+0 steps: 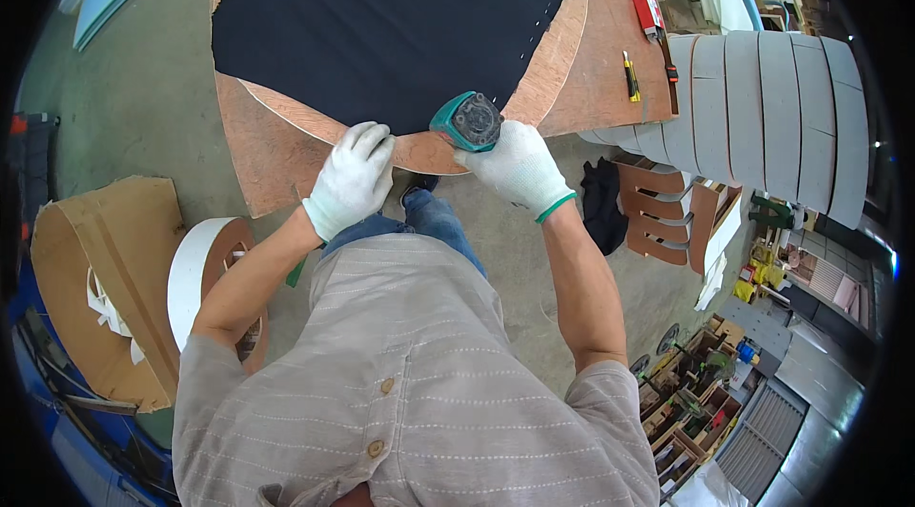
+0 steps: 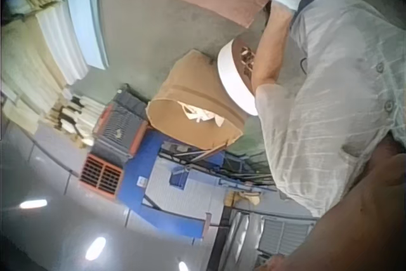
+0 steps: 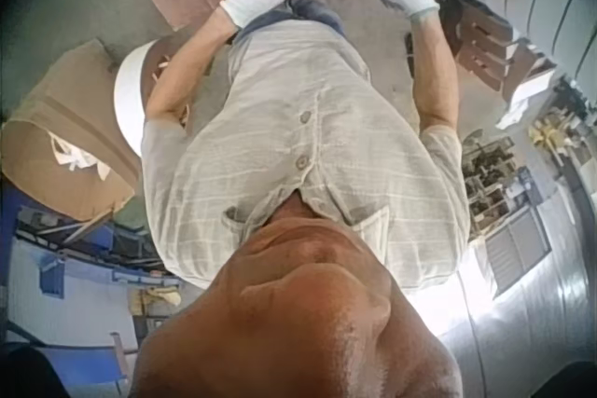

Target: Staple a piece of black fabric to a circular wooden board using a pneumatic stapler.

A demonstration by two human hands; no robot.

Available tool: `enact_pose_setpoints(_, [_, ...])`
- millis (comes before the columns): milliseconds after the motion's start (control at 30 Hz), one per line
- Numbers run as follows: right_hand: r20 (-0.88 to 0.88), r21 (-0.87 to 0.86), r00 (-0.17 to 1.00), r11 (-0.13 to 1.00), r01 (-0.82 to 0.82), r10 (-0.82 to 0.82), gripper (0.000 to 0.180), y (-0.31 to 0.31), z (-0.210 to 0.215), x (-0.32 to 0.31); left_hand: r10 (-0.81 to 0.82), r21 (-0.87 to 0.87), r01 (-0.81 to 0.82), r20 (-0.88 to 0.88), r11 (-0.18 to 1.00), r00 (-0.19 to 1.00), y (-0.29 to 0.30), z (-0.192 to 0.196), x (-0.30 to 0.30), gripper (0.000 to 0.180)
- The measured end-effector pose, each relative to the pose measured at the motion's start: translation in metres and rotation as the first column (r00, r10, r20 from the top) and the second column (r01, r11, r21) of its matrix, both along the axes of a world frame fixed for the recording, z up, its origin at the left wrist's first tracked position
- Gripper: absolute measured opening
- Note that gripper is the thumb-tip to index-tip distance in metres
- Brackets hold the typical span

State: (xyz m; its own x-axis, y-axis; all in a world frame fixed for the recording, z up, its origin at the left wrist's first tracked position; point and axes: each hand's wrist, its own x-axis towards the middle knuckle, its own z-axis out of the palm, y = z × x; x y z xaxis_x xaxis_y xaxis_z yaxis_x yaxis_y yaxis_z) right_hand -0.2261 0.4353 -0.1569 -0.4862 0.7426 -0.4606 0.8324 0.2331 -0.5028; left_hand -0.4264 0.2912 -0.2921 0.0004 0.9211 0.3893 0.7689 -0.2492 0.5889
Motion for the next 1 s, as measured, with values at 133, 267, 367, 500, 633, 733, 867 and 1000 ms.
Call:
enact_pose_setpoints(133, [-0.015,0.017,1.000,1.000,-0.021,0.021,0.034,-0.009,-0.004,-0.005,-0.012,0.005,0.013,-0.075,1.000,0.997,-0.006,0.007,-0.007,0.034])
enact_pose_setpoints(267, [0.035,-0.033,0.994,0.994,-0.105,0.106,0.033,-0.006,-0.016,-0.009,-0.033,0.009,0.034,-0.106,0.999,0.994,-0.005,0.005,-0.012,0.034])
enact_pose_setpoints(367, [-0.041,0.002,0.999,1.000,-0.024,0.024,0.036,-0.003,-0.015,-0.005,-0.105,-0.005,0.105,0.008,0.994,0.994,0.000,0.001,-0.032,0.036])
enact_pose_setpoints(500, [-0.368,0.023,0.818,0.875,0.484,-0.443,0.028,-0.007,-0.011,0.053,0.308,0.223,-0.294,-0.031,0.929,0.951,0.040,0.056,-0.119,0.051])
enact_pose_setpoints(633, [-0.454,0.147,0.635,0.650,0.746,-0.625,0.019,0.027,-0.076,0.115,0.714,0.103,-0.707,-0.109,0.700,0.692,0.116,0.037,-0.232,0.090])
enact_pose_setpoints(733, [-0.541,0.099,0.513,0.555,0.826,-0.667,0.023,0.045,-0.115,0.136,0.689,-0.239,-0.706,-0.163,0.667,0.706,0.191,0.024,-0.281,0.102])
enact_pose_setpoints(867, [-0.701,-0.151,0.271,0.508,0.848,-0.660,0.018,0.071,-0.168,0.126,0.690,-0.314,-0.697,-0.155,0.645,0.707,0.237,-0.017,-0.359,0.088])
enact_pose_setpoints(1000, [-0.637,-0.238,0.230,0.471,0.849,-0.736,0.019,0.102,-0.149,0.100,0.702,-0.431,-0.722,-0.240,0.542,0.671,0.238,-0.039,-0.364,0.074])
